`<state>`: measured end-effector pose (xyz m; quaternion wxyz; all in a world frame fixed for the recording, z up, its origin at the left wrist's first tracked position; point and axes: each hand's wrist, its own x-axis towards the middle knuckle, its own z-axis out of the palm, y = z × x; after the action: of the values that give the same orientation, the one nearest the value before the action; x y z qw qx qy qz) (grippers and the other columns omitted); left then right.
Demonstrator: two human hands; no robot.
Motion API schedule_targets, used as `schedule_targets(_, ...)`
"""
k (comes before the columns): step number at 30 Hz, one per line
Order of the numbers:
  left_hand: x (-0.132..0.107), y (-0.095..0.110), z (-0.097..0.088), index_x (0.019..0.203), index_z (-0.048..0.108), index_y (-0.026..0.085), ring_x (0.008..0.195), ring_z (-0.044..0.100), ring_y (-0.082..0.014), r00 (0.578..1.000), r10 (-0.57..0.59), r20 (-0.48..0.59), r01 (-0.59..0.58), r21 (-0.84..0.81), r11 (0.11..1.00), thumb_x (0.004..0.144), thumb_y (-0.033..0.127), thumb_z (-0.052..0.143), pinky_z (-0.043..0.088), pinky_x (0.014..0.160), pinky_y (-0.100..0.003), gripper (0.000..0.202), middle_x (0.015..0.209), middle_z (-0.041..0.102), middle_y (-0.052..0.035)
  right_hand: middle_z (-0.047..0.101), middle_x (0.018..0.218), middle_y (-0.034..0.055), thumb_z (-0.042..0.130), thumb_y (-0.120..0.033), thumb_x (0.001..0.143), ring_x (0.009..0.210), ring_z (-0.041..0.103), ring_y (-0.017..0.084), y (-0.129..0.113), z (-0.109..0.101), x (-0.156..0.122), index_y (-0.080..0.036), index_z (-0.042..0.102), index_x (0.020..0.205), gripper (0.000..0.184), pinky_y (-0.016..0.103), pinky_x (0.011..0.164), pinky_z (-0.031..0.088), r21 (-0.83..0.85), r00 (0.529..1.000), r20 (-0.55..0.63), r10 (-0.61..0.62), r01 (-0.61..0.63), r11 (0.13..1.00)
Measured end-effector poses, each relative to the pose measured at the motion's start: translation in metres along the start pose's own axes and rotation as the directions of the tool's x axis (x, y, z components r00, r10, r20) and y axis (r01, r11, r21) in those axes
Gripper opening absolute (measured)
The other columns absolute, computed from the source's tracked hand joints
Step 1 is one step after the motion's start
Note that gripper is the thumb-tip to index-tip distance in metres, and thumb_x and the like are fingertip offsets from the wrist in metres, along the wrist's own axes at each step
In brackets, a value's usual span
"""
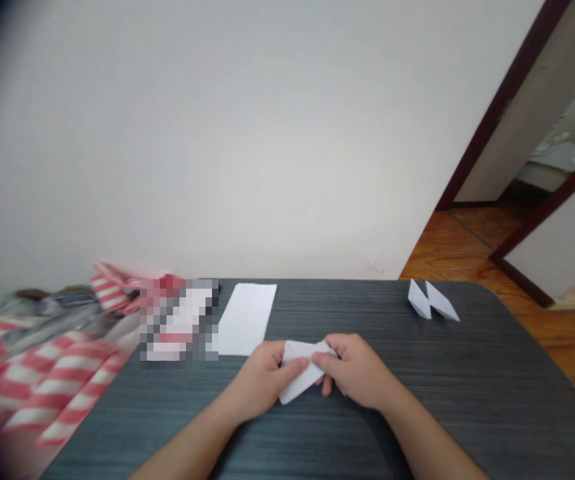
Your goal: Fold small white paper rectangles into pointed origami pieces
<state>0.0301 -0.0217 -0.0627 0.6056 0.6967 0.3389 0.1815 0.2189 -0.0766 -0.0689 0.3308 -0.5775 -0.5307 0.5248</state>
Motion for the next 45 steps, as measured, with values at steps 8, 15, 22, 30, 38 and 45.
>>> schedule_targets(8, 0.0027, -0.0017, 0.0018, 0.084, 0.067, 0.010, 0.062, 0.050, -0.0125, 1.000, 0.003, -0.026, -0.005, -0.062, 0.998, 0.087, 0.034, 0.055, 0.036, 0.055, -0.022, 0.027, 0.074, 0.065, -0.0041, 0.062, 0.049, -0.0014, 0.049, -0.046, 0.090, 0.033, 0.041, 0.006, 0.0029, -0.0040, 0.0015, -0.016, 0.059, 0.071, 0.037, 0.017, 0.034, 0.025, 0.082, 0.999, 0.023, -0.033, 0.031, 0.996)
schedule_targets(15, 0.0019, -0.0009, 0.0015, 0.084, 0.066, 0.009, 0.060, 0.048, -0.0117, 1.000, -0.007, -0.008, 0.006, -0.090, 0.996, 0.086, 0.034, 0.055, 0.034, 0.053, -0.021, 0.028, 0.072, 0.063, -0.0040, 0.064, 0.050, -0.0001, 0.051, -0.051, 0.089, 0.031, 0.040, 0.006, 0.0045, -0.0048, 0.0018, -0.016, 0.058, 0.073, 0.039, 0.017, 0.033, 0.024, 0.124, 0.999, 0.032, -0.033, 0.029, 0.992)
schedule_targets(22, 0.0029, -0.0004, 0.0017, 0.081, 0.065, 0.009, 0.060, 0.046, -0.0115, 1.000, -0.002, -0.013, 0.001, -0.115, 0.993, 0.086, 0.035, 0.055, 0.035, 0.054, -0.022, 0.028, 0.071, 0.060, -0.0031, 0.066, 0.052, 0.0009, 0.049, -0.049, 0.090, 0.032, 0.043, 0.007, 0.0059, -0.0054, 0.0026, -0.016, 0.058, 0.074, 0.038, 0.017, 0.034, 0.026, 0.116, 0.999, 0.009, -0.048, 0.047, 0.992)
schedule_targets(30, 0.0009, 0.0004, 0.0015, 0.081, 0.066, 0.010, 0.059, 0.046, -0.0109, 1.000, -0.002, -0.006, 0.002, -0.094, 0.996, 0.087, 0.037, 0.054, 0.034, 0.053, -0.021, 0.030, 0.070, 0.060, -0.0027, 0.065, 0.053, -0.0011, 0.056, -0.040, 0.086, 0.033, 0.041, 0.006, 0.0017, -0.0038, 0.0010, -0.016, 0.058, 0.077, 0.026, 0.017, 0.034, 0.025, 0.091, 0.999, 0.025, -0.042, 0.040, 0.995)
schedule_targets(38, 0.0006, 0.0005, 0.0033, 0.085, 0.068, 0.010, 0.061, 0.051, -0.0122, 1.000, 0.000, 0.002, 0.000, -0.093, 0.996, 0.087, 0.036, 0.055, 0.036, 0.053, -0.020, 0.029, 0.075, 0.066, -0.0052, 0.064, 0.052, -0.0017, 0.055, -0.033, 0.088, 0.035, 0.043, 0.007, -0.0016, -0.0017, -0.0019, -0.017, 0.056, 0.072, 0.022, 0.017, 0.035, 0.026, 0.009, 0.999, 0.022, -0.036, 0.036, 0.999)
schedule_targets(45, 0.0004, 0.0025, 0.0036, 0.083, 0.069, 0.010, 0.061, 0.053, -0.0124, 1.000, 0.018, 0.023, -0.016, -0.107, 0.994, 0.087, 0.035, 0.055, 0.038, 0.055, -0.021, 0.029, 0.075, 0.068, -0.0056, 0.064, 0.053, -0.0017, 0.054, -0.031, 0.087, 0.035, 0.043, 0.007, -0.0004, 0.0003, -0.0009, -0.017, 0.057, 0.073, 0.020, 0.017, 0.036, 0.026, 0.008, 0.999, 0.022, -0.031, 0.031, 0.999)
